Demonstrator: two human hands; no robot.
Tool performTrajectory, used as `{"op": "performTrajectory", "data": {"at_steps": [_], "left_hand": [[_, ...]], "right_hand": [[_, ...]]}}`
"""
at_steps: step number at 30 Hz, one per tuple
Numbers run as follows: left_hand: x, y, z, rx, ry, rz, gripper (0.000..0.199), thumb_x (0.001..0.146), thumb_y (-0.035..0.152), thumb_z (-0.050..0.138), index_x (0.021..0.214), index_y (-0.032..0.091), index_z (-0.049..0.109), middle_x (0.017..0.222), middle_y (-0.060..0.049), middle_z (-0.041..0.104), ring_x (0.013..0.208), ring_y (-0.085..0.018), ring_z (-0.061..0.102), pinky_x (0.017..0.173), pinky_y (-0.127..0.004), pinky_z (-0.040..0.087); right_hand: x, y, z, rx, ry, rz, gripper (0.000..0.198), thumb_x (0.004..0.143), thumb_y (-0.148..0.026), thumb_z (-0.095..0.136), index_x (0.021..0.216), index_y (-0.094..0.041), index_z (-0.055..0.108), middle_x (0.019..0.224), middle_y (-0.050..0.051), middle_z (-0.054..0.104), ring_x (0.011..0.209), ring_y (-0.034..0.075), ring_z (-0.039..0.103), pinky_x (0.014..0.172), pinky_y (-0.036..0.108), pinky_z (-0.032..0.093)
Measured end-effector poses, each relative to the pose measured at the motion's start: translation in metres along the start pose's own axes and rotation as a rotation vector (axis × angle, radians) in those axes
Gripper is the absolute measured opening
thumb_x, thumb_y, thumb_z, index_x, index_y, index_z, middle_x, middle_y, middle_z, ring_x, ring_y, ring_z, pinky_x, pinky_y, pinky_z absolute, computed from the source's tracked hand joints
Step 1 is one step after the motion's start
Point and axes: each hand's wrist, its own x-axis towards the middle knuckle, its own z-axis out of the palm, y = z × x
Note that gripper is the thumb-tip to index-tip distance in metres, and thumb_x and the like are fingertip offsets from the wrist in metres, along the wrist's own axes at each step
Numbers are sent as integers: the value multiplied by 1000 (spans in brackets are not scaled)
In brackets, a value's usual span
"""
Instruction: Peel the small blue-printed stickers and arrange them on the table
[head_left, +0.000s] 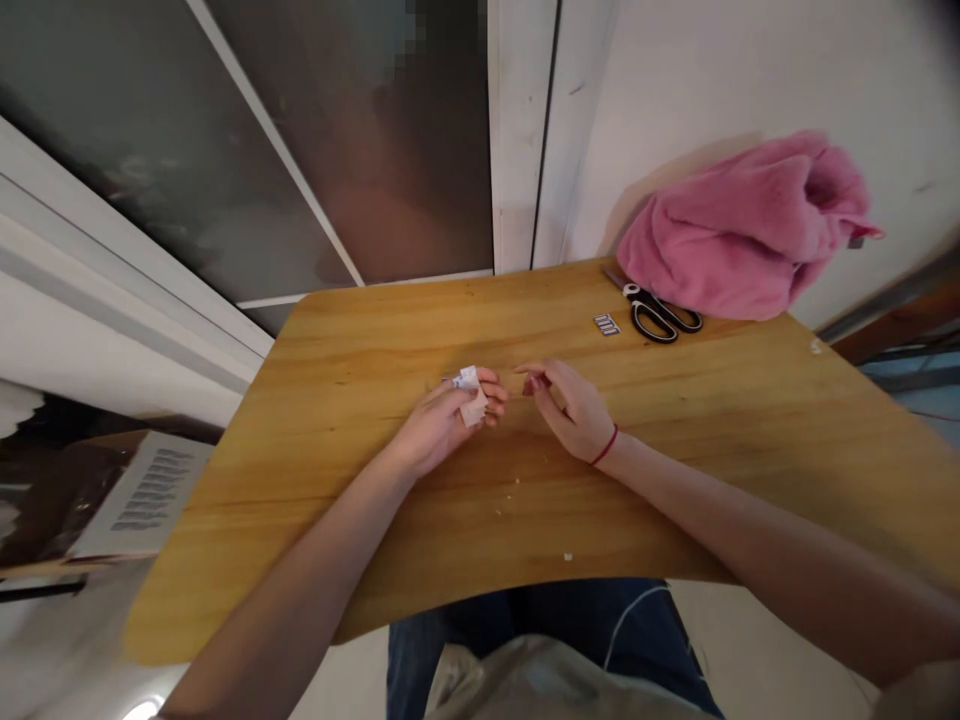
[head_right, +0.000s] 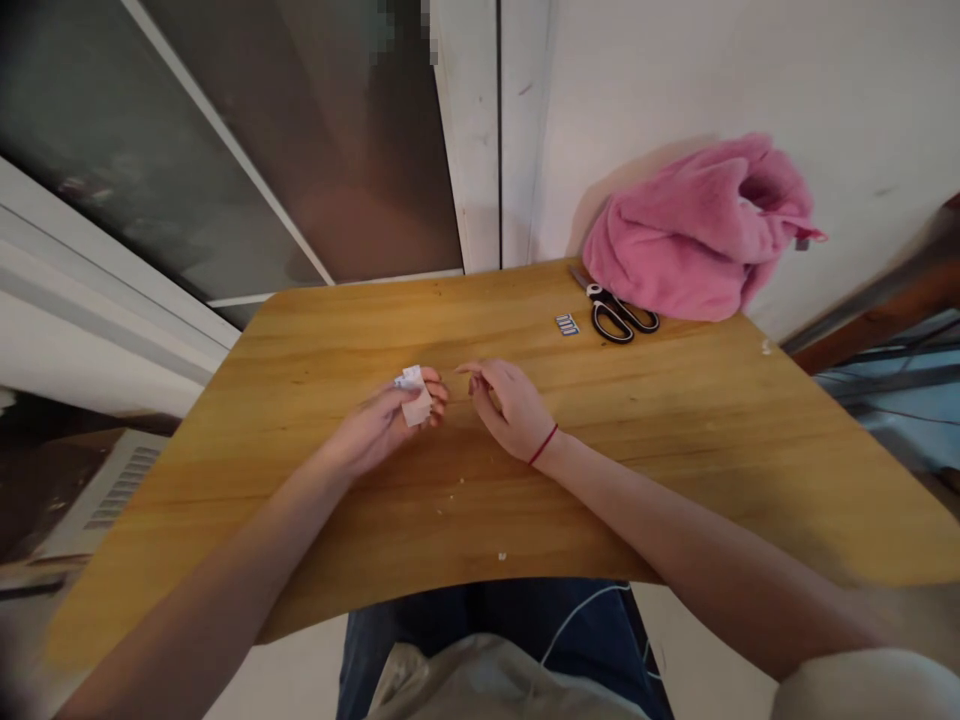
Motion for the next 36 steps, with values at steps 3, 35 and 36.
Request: {"op": "performTrajectory", "data": {"at_steps": [3,35,36], "left_hand": [[-2,-8,8,-6,-54,-23,24,84,15,52,105,12,61,101,-12,67,92,-19,64,84,-33,49],[-9,-27,16,85,-469,-535,30,81,24,62,109,12,63,112,-20,65,99,-24,65,88,-37,51],[-9,-28,16,83,-467,-529,29,82,24,62,109,12,63,112,-19,65,99,-24,65,87,-36,51]], "right_hand": [[-1,-2,-2,83,52,27,21,89,-18,43,108,-20,52,84,3,56,79,15,53,74,31,45],[8,32,12,-295,-414,-30,25,88,-27,51,107,-28,68,121,4,60,107,22,48,93,43,38],[6,31,13,-337,-424,-36,28,90,-29,49,113,-29,65,125,4,57,110,24,45,94,44,37]]}}
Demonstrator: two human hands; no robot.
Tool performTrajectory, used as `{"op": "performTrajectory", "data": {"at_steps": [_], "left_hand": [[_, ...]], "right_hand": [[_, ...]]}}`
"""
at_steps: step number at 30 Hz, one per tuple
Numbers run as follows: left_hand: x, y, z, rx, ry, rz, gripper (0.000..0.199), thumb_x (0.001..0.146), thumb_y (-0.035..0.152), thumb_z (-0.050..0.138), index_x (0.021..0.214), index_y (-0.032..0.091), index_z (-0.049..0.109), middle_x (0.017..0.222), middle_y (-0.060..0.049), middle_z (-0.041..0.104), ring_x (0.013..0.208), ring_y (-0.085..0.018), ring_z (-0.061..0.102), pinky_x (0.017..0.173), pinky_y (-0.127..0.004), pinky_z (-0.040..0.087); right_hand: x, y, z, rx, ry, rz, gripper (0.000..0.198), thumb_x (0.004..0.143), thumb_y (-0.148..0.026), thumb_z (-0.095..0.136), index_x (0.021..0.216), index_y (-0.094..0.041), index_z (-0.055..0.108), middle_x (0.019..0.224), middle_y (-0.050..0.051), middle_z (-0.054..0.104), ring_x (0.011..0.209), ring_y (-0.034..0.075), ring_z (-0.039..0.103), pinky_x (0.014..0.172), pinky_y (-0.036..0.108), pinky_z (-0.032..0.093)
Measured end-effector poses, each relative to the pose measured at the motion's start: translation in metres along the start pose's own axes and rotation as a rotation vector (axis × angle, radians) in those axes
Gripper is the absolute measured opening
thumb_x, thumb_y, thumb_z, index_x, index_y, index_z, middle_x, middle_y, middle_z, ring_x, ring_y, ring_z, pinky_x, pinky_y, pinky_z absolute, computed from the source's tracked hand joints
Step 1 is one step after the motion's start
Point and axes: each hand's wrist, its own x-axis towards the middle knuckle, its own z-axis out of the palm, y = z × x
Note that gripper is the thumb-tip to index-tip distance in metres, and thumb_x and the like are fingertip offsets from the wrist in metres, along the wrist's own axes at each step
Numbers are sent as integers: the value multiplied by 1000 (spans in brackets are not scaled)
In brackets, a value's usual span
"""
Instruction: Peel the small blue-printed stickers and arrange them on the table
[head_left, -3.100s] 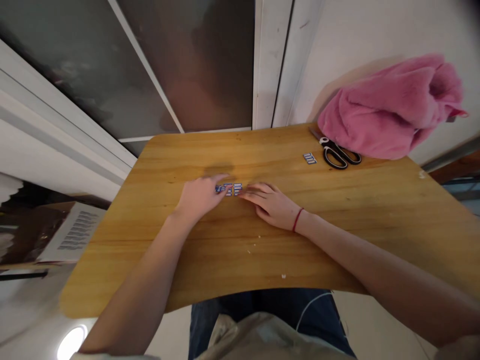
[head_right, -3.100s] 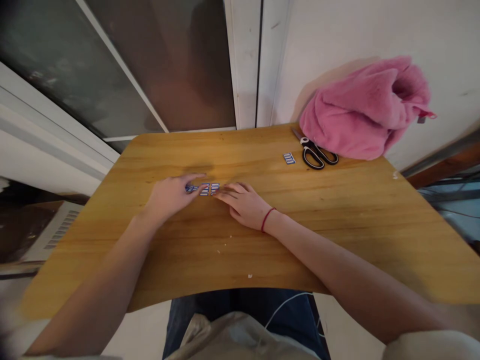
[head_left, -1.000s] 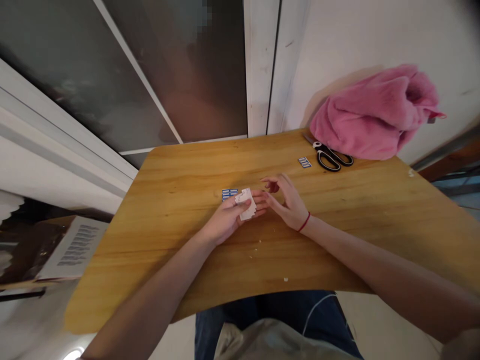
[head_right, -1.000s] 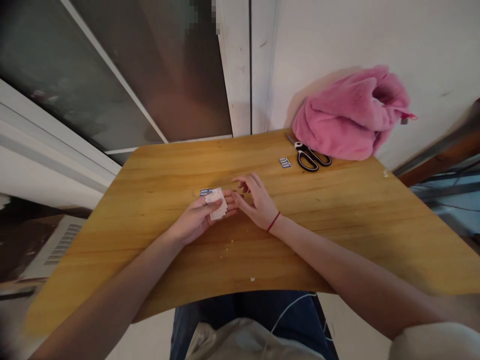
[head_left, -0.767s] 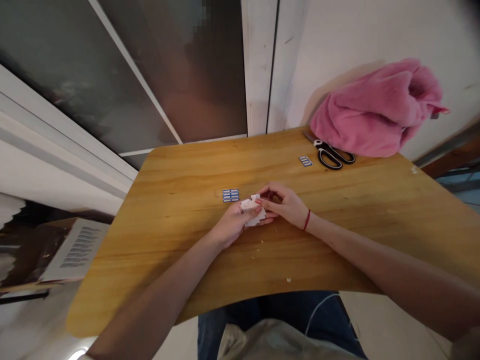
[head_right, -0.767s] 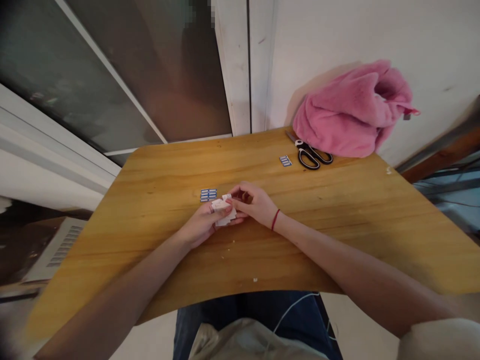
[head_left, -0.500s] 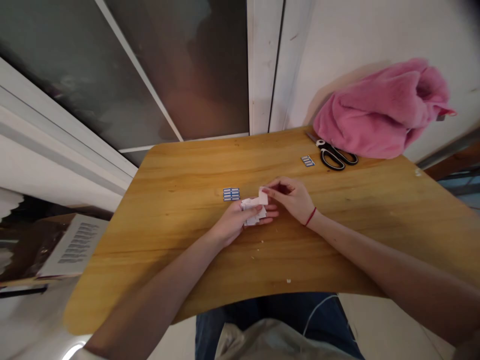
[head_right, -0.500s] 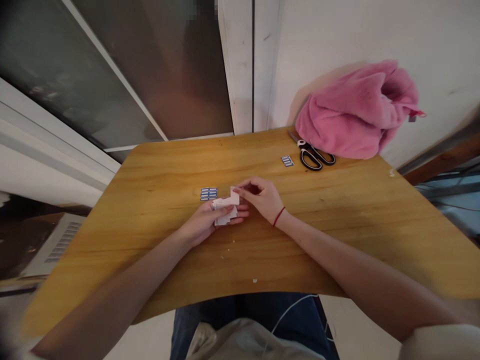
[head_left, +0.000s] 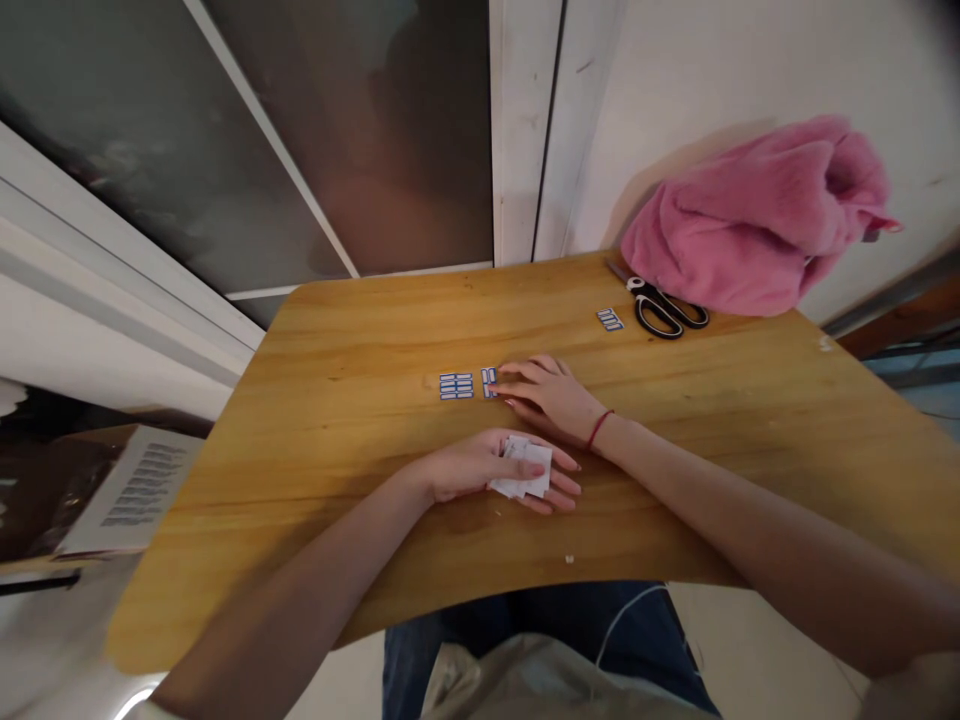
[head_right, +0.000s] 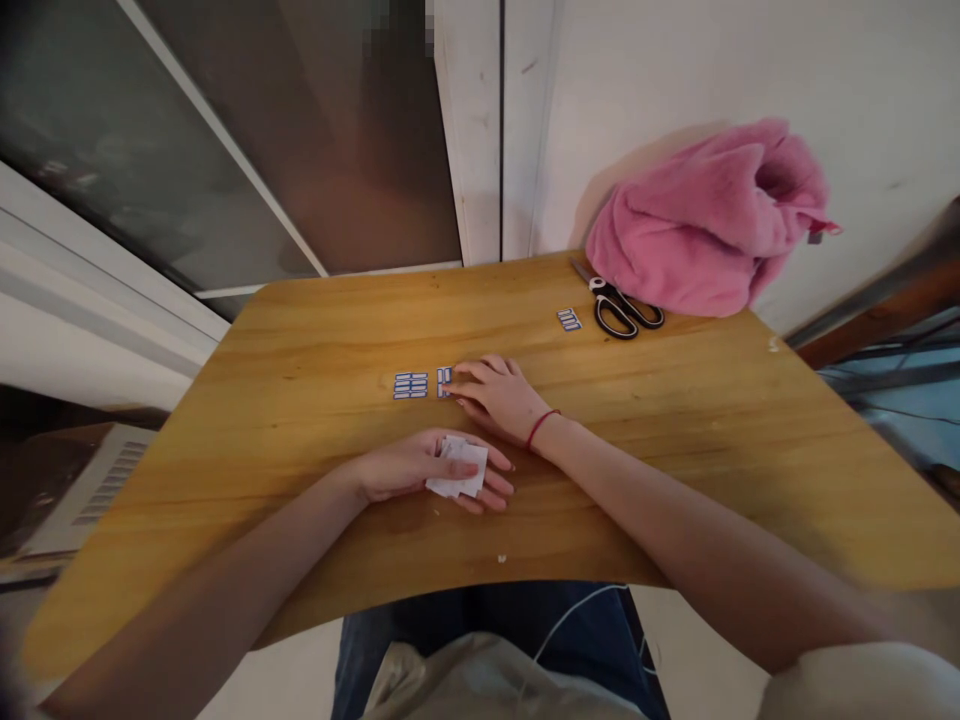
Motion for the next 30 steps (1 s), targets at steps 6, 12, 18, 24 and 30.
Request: {"op": "performTrajectory", "data": {"at_steps": [6,12,18,24,30], "left_hand": [[3,1,-4,6,73,98,30,84,26,58,111,12,62,113,-19,65,99,-23,65,88,-36,50],[3,2,-4,-4,240,213,34,79,28,65,108,11,63,111,-18,66,94,-24,67,86,-36,51],[5,3,-7,9,526,309,32,74,30,70,97,9,64,91,-15,72,83,-22,69,78,-35,55],[8,4,-8,98,751,337,33,67,31,75,90,10,63,83,-11,73,71,-21,70,70,-34,57],[8,3,-8,78,749,368,31,71,33,71,91,11,62,81,-10,72,71,-20,70,71,-34,56]], "right_hand": [[0,1,8,-93,-69,-28,37,93,-35,39,127,-32,53,141,1,44,121,26,37,98,46,33],[0,0,-4,104,14,7,48,93,-31,39,140,-26,35,130,7,54,119,23,43,98,43,35],[-6,-7,-21,625,231,197,33,93,-38,37,99,-20,64,82,4,63,79,16,58,73,30,46],[-4,-10,-13,777,134,233,25,79,-42,61,79,-18,66,74,2,62,69,13,55,62,26,44],[-3,-9,-13,917,231,386,25,75,-43,64,76,-18,67,63,-1,62,50,9,49,47,23,39]]}}
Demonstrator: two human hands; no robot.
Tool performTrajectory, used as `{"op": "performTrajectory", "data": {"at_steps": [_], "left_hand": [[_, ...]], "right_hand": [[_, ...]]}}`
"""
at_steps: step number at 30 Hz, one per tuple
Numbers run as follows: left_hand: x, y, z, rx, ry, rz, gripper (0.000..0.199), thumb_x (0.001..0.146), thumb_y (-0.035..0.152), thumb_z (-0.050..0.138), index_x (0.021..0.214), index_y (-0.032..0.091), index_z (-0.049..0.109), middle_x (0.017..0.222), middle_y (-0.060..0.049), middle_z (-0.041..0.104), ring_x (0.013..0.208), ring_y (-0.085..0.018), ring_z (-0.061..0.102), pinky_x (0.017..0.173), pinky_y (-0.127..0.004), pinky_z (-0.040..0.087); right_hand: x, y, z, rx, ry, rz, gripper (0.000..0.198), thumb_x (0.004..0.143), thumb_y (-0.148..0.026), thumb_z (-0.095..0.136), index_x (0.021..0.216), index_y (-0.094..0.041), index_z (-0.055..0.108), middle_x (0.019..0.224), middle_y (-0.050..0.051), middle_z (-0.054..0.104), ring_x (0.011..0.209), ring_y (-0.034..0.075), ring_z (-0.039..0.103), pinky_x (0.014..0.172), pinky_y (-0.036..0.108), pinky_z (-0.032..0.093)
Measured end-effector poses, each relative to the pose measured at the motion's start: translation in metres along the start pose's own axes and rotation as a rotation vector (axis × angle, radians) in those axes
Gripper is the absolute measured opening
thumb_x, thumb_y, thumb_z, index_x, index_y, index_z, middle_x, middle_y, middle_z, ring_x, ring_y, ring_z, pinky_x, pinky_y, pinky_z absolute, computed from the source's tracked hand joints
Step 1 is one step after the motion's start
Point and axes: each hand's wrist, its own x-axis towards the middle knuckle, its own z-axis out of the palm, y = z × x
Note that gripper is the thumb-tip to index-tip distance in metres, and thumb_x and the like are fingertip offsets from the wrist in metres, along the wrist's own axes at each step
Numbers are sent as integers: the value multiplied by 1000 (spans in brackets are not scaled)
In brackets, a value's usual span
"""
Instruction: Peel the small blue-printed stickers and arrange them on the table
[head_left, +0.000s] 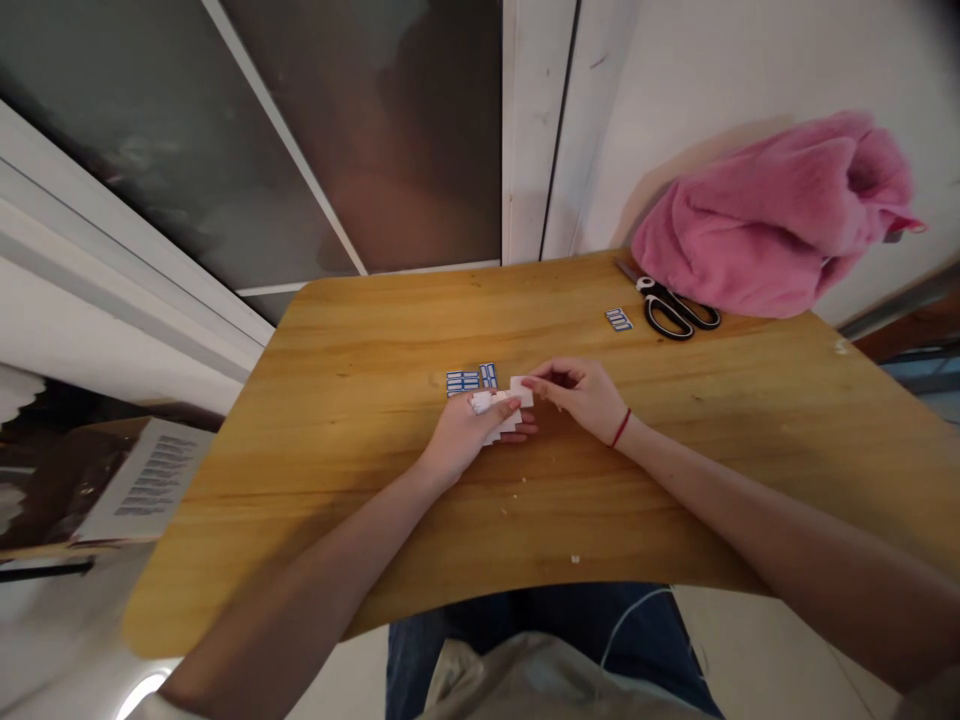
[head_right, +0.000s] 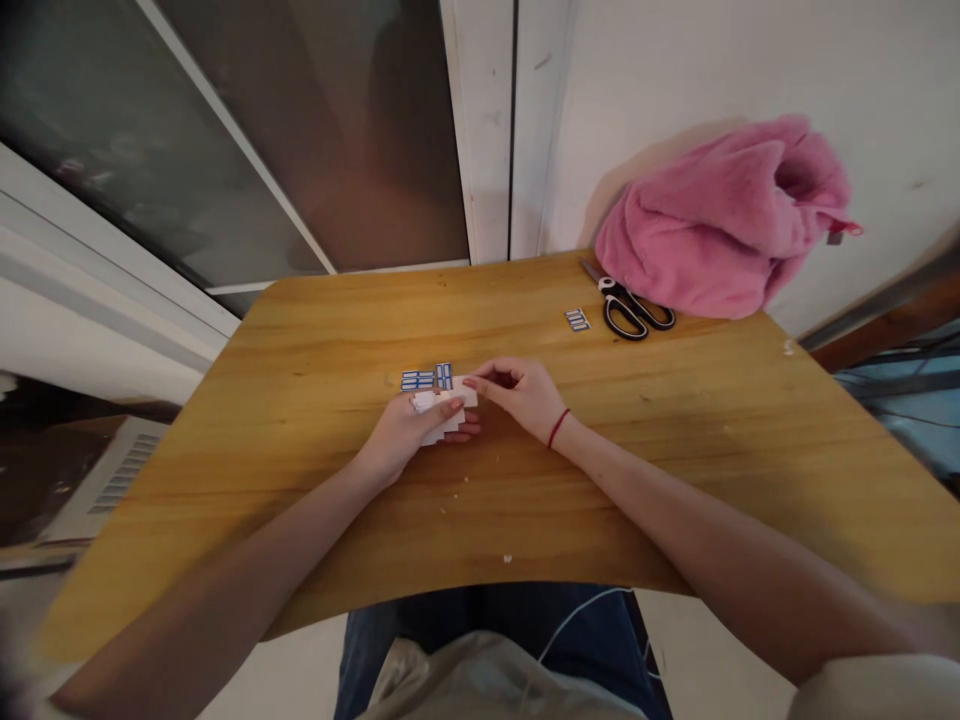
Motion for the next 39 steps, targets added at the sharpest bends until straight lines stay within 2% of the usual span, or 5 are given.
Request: {"op": "performTrajectory", "data": {"at_steps": [5,15,25,32,39], "left_hand": [[-2,-4,3,72,-89,-67,28,69,33,72,82,12,61,74,-8,71,68,-19,69,65,-30,56],[-2,-8,4,158,-213,-92,27,72,36,69,82,12,62,74,-7,71,68,-16,69,64,-25,55],[-2,0,3,48,-112,-46,29,71,33,72,85,10,59,76,-9,72,68,-18,70,63,-28,56],[-1,1,2,29,-48,-39,27,71,27,72,86,11,56,73,-7,71,64,-18,69,65,-30,57],[0,0,-4,-27,-126,5,30,74,27,69,96,10,57,87,-11,71,79,-21,70,69,-32,56]], "right_hand": [[7,9,-12,-230,191,-44,23,81,-40,60,88,-21,70,76,1,70,48,10,51,46,25,41],[9,17,-13,-860,-193,-290,37,80,-9,47,108,-22,67,129,5,57,113,20,57,95,39,46],[8,9,-14,-557,-176,-310,32,87,-18,44,112,-23,63,119,5,62,102,17,60,84,34,48],[-2,0,-1,-57,-203,-40,24,78,-42,62,81,-18,66,74,2,64,67,13,57,61,26,45],[5,3,-6,-18,-46,16,25,73,-42,66,77,-18,66,71,1,66,63,12,57,62,27,46]]}}
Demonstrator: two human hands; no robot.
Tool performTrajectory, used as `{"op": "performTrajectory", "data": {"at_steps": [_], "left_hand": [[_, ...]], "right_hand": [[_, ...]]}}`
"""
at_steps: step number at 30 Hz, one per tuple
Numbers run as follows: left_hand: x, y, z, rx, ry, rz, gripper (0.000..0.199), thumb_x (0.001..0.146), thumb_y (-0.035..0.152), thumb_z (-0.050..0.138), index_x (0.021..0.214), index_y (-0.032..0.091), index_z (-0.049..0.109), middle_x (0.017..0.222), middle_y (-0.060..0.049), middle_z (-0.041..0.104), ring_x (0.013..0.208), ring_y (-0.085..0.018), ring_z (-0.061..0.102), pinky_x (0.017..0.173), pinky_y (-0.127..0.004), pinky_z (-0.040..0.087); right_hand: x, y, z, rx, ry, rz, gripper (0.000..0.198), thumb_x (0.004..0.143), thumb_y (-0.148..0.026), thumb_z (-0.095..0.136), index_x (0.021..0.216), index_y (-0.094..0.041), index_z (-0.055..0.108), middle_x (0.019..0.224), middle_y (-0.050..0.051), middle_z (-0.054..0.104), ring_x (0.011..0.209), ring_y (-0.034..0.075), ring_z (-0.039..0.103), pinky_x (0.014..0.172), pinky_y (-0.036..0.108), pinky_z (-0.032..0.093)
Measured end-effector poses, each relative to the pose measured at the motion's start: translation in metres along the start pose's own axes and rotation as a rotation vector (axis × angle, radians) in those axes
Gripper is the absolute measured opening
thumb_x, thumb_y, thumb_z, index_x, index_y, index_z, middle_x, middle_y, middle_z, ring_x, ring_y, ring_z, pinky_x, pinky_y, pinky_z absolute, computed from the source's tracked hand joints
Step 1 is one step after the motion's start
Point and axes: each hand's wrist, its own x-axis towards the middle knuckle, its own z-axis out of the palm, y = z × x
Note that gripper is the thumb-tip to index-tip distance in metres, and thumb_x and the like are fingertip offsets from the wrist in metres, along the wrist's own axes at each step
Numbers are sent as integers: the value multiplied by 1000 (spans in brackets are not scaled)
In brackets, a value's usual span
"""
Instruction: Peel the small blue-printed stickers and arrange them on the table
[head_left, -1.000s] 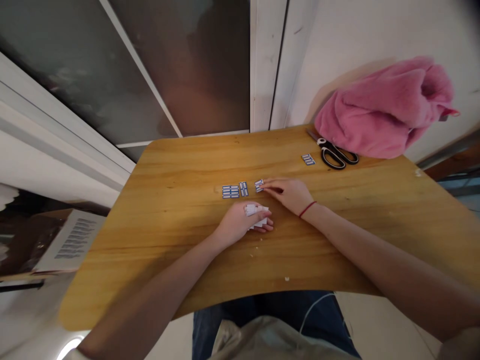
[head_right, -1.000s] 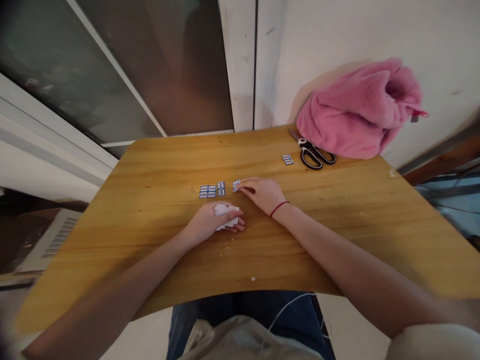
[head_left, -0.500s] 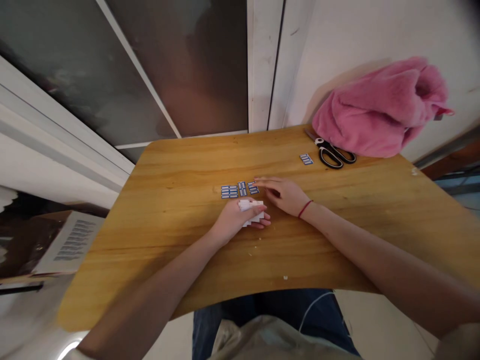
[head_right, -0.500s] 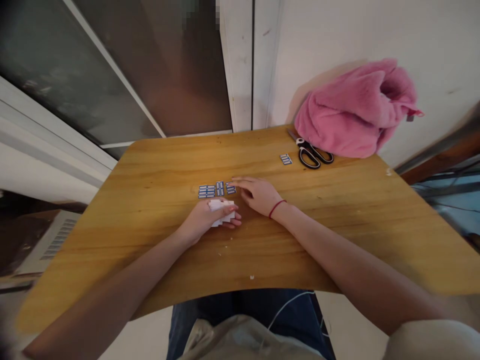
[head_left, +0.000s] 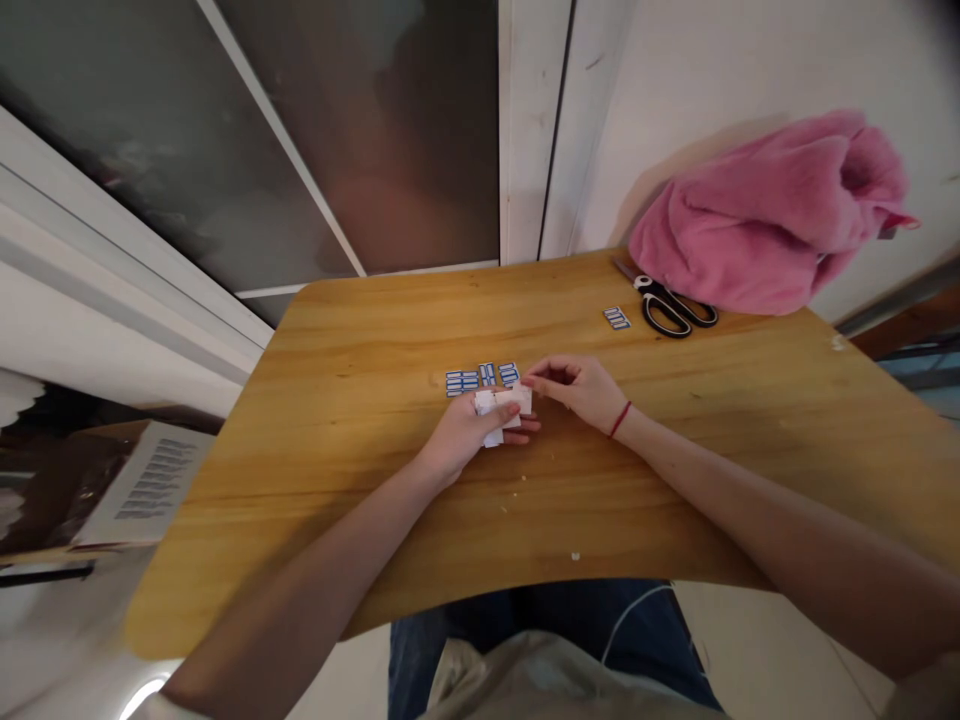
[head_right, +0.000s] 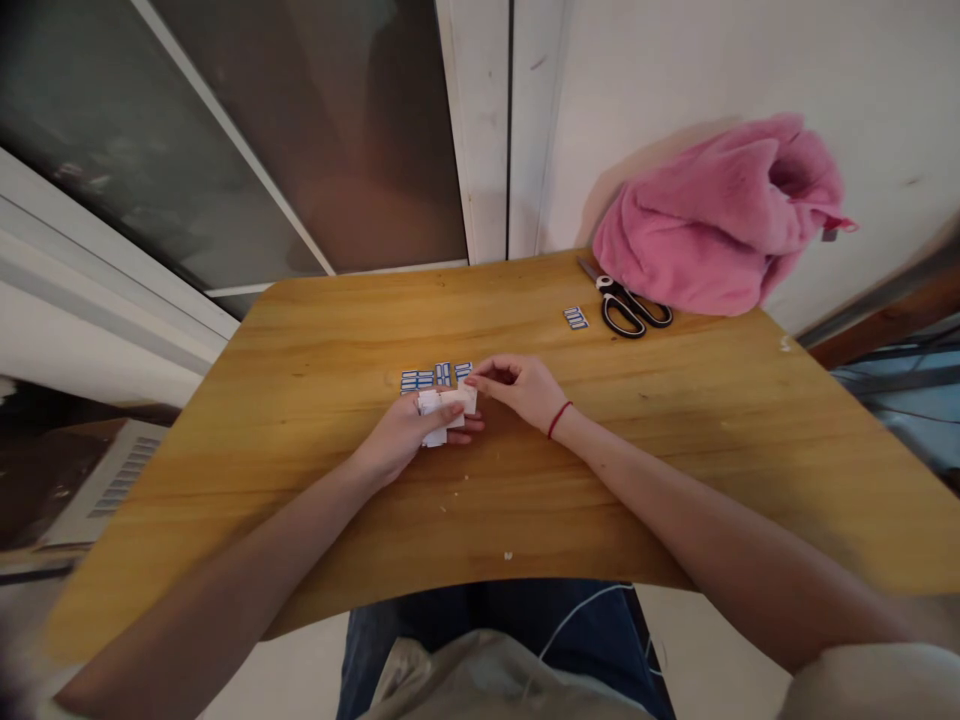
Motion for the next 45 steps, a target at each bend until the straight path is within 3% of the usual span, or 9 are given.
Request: {"op": "performTrajectory", "data": {"at_steps": [3,5,10,18,25,28,35,39,45], "left_hand": [[0,0,0,15,19,-12,28,74,27,69,92,9,57,84,-12,71,76,-21,70,64,-31,56],[-1,0,1,22,7,-27,27,74,27,69,90,9,57,82,-12,71,74,-21,70,62,-30,56],[-2,2,2,34,-49,-40,27,73,29,70,88,10,58,82,-10,71,73,-20,70,62,-30,55],[-3,1,1,24,-52,-42,29,72,31,71,88,11,57,83,-10,71,73,-20,70,64,-30,56],[-1,0,1,36,-41,-37,30,72,31,71,87,11,56,84,-11,71,73,-20,70,62,-30,56],[-1,-1,1,54,-54,-24,30,72,32,71,85,12,54,81,-10,70,69,-19,69,57,-28,54],[-2,-3,2,153,-209,-47,30,75,38,65,84,14,50,76,-6,69,48,-12,62,42,-22,45],[-3,-3,2,165,-266,-52,28,78,40,61,89,15,51,78,-5,68,48,-11,60,43,-21,43],[-5,4,1,265,-308,7,25,84,41,53,90,17,56,62,4,54,45,-4,43,43,-16,31]], "right_hand": [[2,1,-8,-69,214,-54,24,77,-42,62,81,-19,67,70,2,67,62,14,59,63,29,47],[3,4,-14,-262,296,-101,22,80,-40,60,82,-20,68,71,3,68,61,14,57,62,29,46],[8,17,-23,-674,44,-136,12,81,-30,61,79,-22,70,78,3,66,66,14,57,62,27,44],[10,19,-28,-647,-52,-197,16,81,-33,61,77,-20,70,78,3,59,64,12,52,59,26,42],[7,10,-27,-434,177,-146,29,86,-41,50,80,-18,67,73,3,62,61,13,50,56,27,39],[4,7,-23,-381,178,-139,32,87,-45,48,81,-19,66,72,3,61,60,14,51,55,28,40],[6,20,-21,-846,172,-258,33,83,-42,56,108,-24,67,100,9,58,100,26,49,88,43,40],[7,23,-23,-879,202,-207,31,85,-43,53,104,-25,69,91,8,58,95,25,50,86,42,40],[7,27,-20,-932,144,-108,31,80,-47,60,104,-32,68,105,8,57,101,29,47,84,48,36]]}}
